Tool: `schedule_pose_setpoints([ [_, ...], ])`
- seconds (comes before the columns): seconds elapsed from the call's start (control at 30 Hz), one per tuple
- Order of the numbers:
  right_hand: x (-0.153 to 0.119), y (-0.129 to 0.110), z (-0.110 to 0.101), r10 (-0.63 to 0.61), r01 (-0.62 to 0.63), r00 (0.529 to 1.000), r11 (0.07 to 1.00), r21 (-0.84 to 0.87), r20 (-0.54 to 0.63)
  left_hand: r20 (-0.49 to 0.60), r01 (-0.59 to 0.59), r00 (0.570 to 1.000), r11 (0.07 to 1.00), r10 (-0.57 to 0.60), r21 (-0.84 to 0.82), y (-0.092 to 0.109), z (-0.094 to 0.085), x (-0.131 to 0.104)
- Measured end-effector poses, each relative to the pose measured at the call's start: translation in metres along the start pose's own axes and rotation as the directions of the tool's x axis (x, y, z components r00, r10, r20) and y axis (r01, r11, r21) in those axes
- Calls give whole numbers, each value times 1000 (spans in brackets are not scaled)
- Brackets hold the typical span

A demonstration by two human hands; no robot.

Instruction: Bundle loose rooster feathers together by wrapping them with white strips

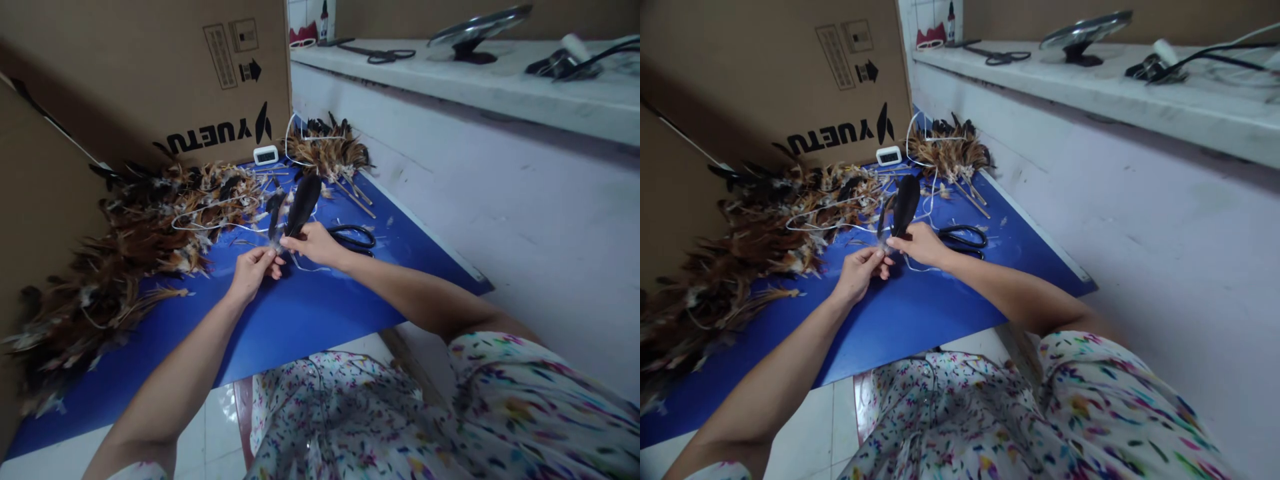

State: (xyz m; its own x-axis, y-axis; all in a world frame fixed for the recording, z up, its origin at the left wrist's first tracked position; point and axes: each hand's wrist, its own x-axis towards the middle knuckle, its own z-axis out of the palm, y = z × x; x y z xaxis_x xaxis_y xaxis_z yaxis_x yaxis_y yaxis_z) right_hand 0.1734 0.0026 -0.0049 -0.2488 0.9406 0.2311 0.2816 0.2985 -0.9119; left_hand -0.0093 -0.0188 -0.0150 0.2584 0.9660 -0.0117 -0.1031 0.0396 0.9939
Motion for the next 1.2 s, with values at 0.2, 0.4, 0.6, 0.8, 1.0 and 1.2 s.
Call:
schedule_pose_setpoints([
  [0.2, -1, -2, -6, -23, 14, 994, 996, 86, 106, 119, 35, 992, 997, -43, 75, 5, -3, -2],
  [0.4, -3, -11, -11, -62, 30, 980, 986, 164, 191, 185, 68, 979, 993, -86, 101, 4, -5, -2],
  [0.6, -6, -16, -9, -29, -29, 967, 974, 224, 254, 247, 102, 960, 987, -131, 126, 8, -6, -3],
  [0.8, 0, -13, -15, -69, 35, 967, 989, 142, 246, 218, 130, 967, 991, -134, 33, 8, -5, -4],
  [1.0, 53, -1, -67, -233, 211, 972, 926, -313, -36, -9, 81, 996, 979, -84, -188, 5, -4, 1],
  [1.2, 126, 35, -97, -211, 157, 977, 646, -747, 23, -124, 12, 991, 956, -51, -294, 3, -3, 4],
])
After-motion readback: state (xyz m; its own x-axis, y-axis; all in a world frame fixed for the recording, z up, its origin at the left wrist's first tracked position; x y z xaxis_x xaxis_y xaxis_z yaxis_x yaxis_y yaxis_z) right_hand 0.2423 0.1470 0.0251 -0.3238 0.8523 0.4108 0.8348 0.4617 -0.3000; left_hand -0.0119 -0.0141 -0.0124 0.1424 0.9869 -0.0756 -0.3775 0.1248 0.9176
